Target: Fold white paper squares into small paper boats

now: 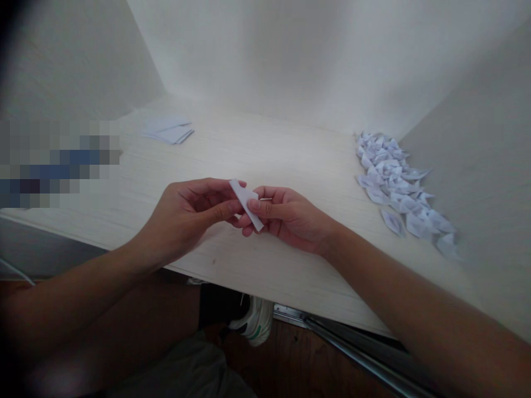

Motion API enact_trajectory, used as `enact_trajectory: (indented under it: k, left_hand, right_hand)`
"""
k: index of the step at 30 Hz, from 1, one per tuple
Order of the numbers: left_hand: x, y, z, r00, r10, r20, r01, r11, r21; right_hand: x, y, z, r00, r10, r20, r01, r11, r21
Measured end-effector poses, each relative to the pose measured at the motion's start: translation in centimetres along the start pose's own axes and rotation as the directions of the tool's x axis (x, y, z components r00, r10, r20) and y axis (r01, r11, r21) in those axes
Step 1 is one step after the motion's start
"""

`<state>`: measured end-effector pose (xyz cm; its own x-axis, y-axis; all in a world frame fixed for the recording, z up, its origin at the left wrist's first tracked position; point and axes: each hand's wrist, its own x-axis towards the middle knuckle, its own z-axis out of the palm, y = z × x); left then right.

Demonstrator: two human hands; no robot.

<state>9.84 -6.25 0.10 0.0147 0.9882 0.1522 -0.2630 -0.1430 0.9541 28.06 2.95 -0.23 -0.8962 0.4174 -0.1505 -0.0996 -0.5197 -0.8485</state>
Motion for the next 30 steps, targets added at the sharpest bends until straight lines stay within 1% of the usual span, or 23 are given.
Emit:
enact_trajectory:
  k: [6, 15, 17, 20, 22, 24, 27, 30]
  left_hand:
    - [-0.2, -0.1, -0.2, 1.000, 0.003, 0.016, -0.004, 1.000, 0.020]
    - [-0.1, -0.1, -0.1, 0.999, 0.032, -0.007, -0.031, 0.994, 0.101]
    - [-0.1, -0.1, -0.1, 0.998, 0.059, -0.021, -0.056, 0.990, 0.130]
    - [-0.2, -0.1, -0.3, 0.994, 0.084, -0.071, -0.067, 0.973, 0.221]
    - [-0.2, -0.3, -0.4, 0.991, 0.090, -0.099, -0.060, 0.962, 0.265]
    - [-0.2, -0.4, -0.4, 0.989, 0.088, -0.115, -0.053, 0.958, 0.280]
    - [-0.2, -0.7, -0.4, 0.983, 0.112, -0.144, -0.068, 0.957, 0.281]
    - [-0.3, -0.8, -0.3, 0.973, 0.156, -0.172, -0.095, 0.943, 0.319]
  right_hand:
    - [0.0, 0.0, 0.1, 0.999, -0.009, 0.033, 0.009, 1.000, 0.000]
    - [-0.1, 0.0, -0.1, 1.000, 0.007, 0.024, -0.005, 0.998, -0.064]
    - [-0.1, 0.2, -0.1, 1.000, -0.011, 0.022, 0.013, 0.997, -0.082]
    - [0.1, 0.5, -0.2, 0.996, -0.091, 0.006, 0.090, 0.983, -0.161]
    - [0.2, 0.7, -0.1, 0.987, -0.161, -0.017, 0.150, 0.950, -0.273]
    - [0.3, 0.9, 0.1, 0.974, -0.223, -0.038, 0.188, 0.890, -0.415]
    - [0.1, 1.0, 0.5, 0.960, -0.277, -0.040, 0.192, 0.757, -0.624]
    - [-0.1, 1.1, 0.9, 0.953, -0.302, -0.018, 0.185, 0.627, -0.757]
